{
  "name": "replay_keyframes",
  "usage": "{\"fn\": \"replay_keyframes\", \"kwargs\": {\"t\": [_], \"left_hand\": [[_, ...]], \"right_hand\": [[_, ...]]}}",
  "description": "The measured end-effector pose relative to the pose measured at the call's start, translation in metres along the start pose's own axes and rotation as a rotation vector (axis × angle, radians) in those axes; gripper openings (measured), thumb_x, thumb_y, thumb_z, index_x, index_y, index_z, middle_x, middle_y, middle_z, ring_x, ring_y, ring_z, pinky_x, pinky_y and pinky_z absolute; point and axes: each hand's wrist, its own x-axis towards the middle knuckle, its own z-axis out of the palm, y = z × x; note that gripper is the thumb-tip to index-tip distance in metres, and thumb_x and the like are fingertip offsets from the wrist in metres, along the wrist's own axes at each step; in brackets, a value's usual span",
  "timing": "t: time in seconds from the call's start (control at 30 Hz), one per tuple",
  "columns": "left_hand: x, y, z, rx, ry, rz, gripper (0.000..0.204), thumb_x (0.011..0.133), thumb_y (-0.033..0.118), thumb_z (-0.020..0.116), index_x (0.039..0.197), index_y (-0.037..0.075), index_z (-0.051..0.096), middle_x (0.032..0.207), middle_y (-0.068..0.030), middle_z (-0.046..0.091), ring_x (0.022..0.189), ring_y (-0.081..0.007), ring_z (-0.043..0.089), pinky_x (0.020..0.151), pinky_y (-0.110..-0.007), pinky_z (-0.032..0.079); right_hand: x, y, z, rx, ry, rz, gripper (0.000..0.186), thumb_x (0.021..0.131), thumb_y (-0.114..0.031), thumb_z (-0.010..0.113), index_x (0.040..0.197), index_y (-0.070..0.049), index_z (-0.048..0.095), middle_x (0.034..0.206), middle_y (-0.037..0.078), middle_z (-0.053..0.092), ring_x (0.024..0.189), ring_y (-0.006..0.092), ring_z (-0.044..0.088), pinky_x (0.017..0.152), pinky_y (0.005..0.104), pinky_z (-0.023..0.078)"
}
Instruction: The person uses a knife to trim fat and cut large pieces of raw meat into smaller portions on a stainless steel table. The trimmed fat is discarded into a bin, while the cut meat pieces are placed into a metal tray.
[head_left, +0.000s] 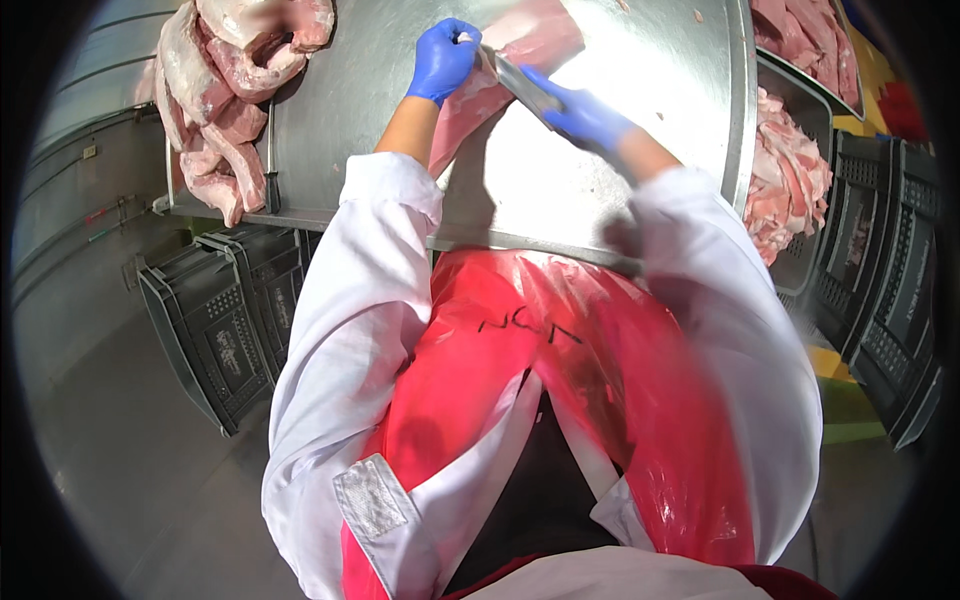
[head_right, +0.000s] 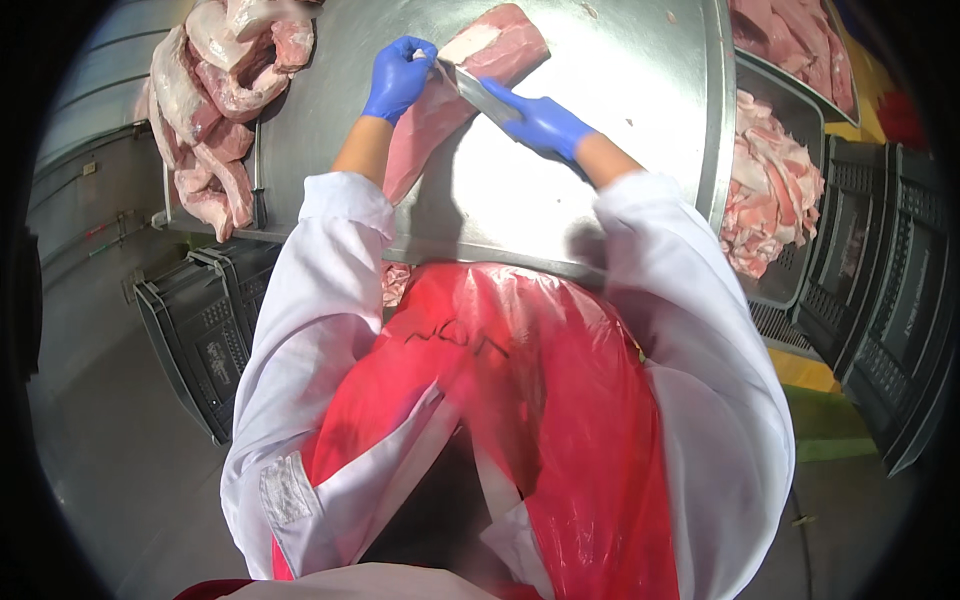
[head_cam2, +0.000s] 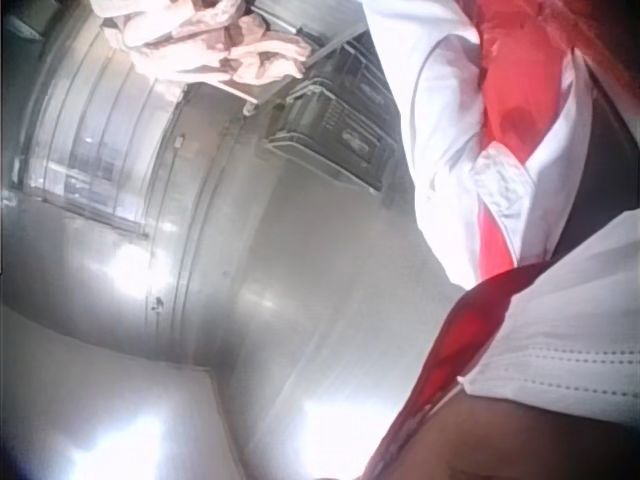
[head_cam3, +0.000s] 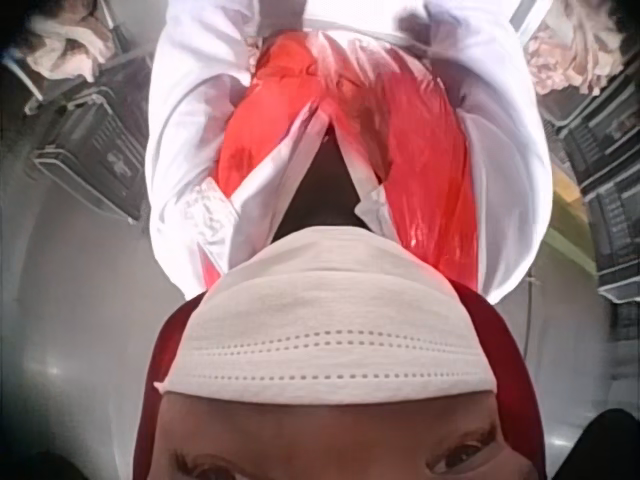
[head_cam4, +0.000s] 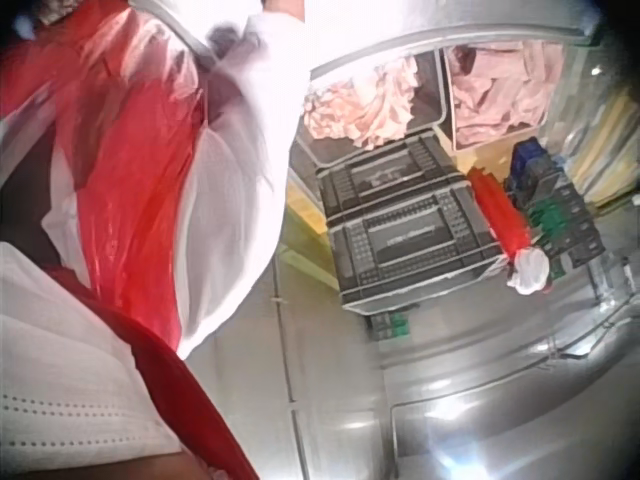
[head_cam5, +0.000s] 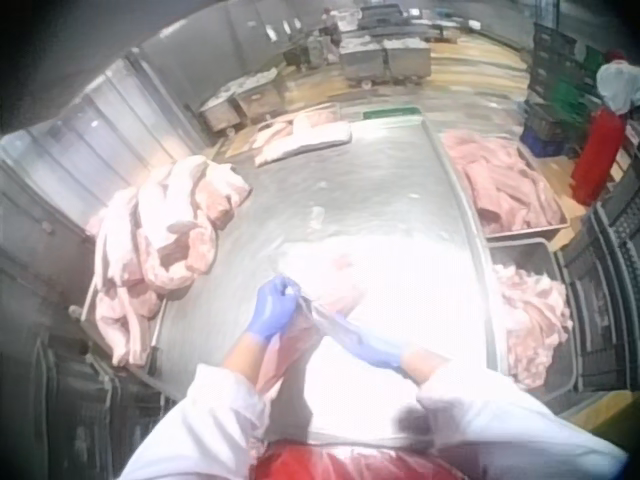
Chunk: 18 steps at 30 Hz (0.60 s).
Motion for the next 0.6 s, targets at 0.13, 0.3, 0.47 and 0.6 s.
{"fn": "replay_keyframes", "kwargs": {"t": [0.13,0.3,0.47,0.6], "left_hand": [[-0.008,0.022,-0.018,0.051,-0.008,0.101,0.011,0.092,0.007,0.066,0.098,-0.001,0.070,0.087,-0.0051,0.070,0.076,-0.0120,0.064,0.069,-0.027,0.053],[-0.008,0.006,-0.037,-0.222,0.028,0.058,0.011,0.094,0.004,0.064,0.102,-0.002,0.069,0.091,-0.0054,0.070,0.081,-0.0109,0.064,0.074,-0.027,0.053],[-0.069,0.044,-0.113,-0.287,0.252,0.179,0.013,0.094,0.009,0.067,0.102,-0.001,0.069,0.089,-0.0050,0.068,0.075,-0.0118,0.061,0.069,-0.027,0.051],[-0.154,0.023,-0.210,-0.275,0.518,0.080,0.010,0.096,0.009,0.066,0.103,0.001,0.069,0.087,-0.0038,0.065,0.074,-0.0110,0.059,0.068,-0.023,0.048]], "right_hand": [[-0.016,0.064,0.008,-0.010,0.008,-0.199,0.076,0.093,-0.020,0.056,0.160,-0.037,0.023,0.112,0.016,0.070,0.100,0.0296,0.068,0.097,0.0402,0.050],[0.035,-0.010,0.017,0.192,-0.108,-0.117,0.071,0.096,-0.026,0.053,0.160,-0.037,0.024,0.122,0.017,0.069,0.106,0.0331,0.068,0.098,0.0410,0.051],[-0.022,0.056,0.035,-0.076,-0.104,-0.322,0.065,0.100,-0.027,0.054,0.159,-0.033,0.028,0.111,0.019,0.071,0.098,0.0326,0.071,0.093,0.0401,0.054],[-0.016,0.024,0.046,-0.009,-0.052,-0.371,0.070,0.095,-0.024,0.059,0.158,-0.034,0.031,0.090,0.014,0.071,0.078,0.0239,0.069,0.081,0.0353,0.055]]}}
